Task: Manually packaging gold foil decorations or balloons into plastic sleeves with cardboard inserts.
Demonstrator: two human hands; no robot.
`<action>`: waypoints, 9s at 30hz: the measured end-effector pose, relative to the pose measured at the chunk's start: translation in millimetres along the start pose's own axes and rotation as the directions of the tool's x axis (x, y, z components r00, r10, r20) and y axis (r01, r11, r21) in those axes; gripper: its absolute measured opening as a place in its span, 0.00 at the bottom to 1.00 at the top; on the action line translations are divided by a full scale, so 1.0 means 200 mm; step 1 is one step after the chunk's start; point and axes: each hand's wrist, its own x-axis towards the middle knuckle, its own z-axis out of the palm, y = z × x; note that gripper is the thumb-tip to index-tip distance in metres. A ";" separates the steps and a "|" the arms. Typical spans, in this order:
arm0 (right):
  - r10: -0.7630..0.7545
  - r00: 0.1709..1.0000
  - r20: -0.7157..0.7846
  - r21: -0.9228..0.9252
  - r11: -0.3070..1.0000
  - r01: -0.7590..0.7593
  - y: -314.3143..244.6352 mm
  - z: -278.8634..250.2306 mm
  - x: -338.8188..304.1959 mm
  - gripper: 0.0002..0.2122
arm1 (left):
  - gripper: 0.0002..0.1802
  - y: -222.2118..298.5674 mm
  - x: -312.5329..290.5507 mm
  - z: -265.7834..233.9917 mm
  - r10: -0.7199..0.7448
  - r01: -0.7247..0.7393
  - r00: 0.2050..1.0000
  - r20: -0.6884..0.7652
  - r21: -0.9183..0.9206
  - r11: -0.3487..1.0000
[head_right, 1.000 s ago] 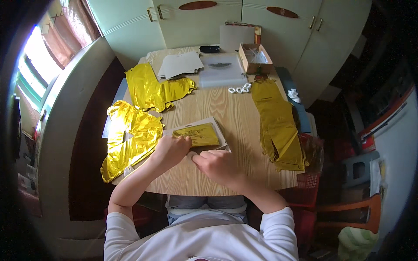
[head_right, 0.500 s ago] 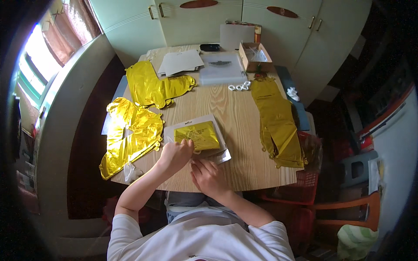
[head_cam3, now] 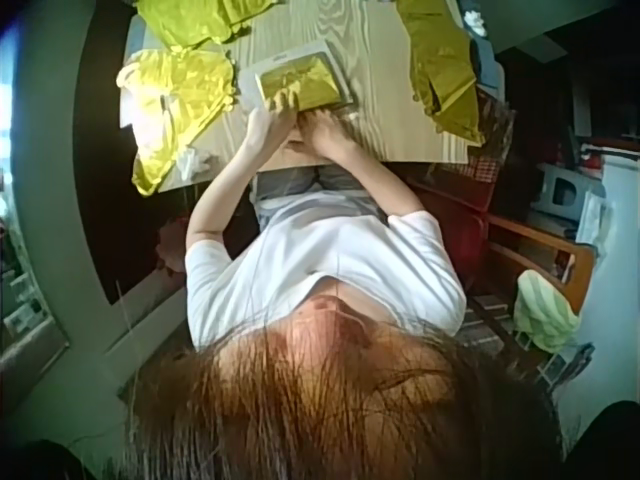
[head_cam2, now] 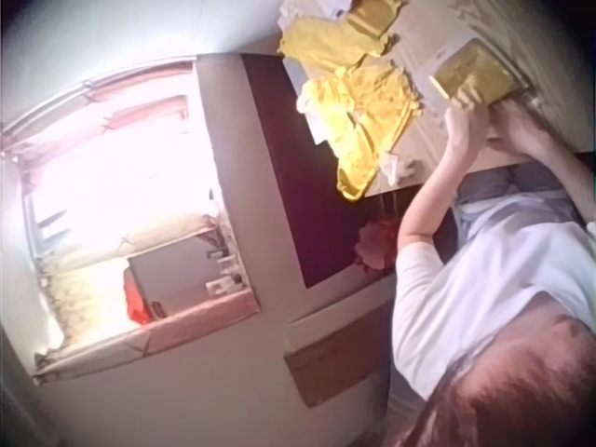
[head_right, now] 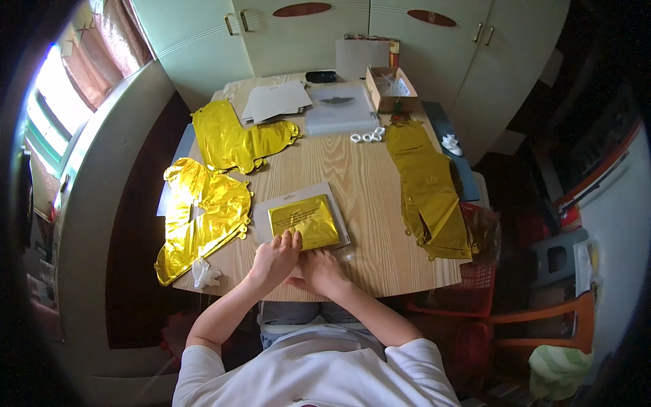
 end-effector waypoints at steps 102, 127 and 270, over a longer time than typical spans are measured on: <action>-0.066 0.952 -0.298 0.242 0.960 0.142 -0.26 0.16 -0.17 0.08 | 0.26 -0.07 -0.61 0.07 -0.041 -0.012 0.997 -0.070 -0.623 0.782; -0.025 0.929 -0.369 0.451 0.869 0.203 -0.13 0.09 -0.28 0.05 | 0.22 -0.03 -0.59 0.10 -0.095 -0.005 0.983 -0.156 -0.543 0.840; 0.430 0.844 -0.320 0.611 0.775 -0.163 0.55 0.13 -0.41 0.18 | 0.20 -0.24 -0.13 0.15 -0.099 0.356 0.893 0.439 -0.824 -0.441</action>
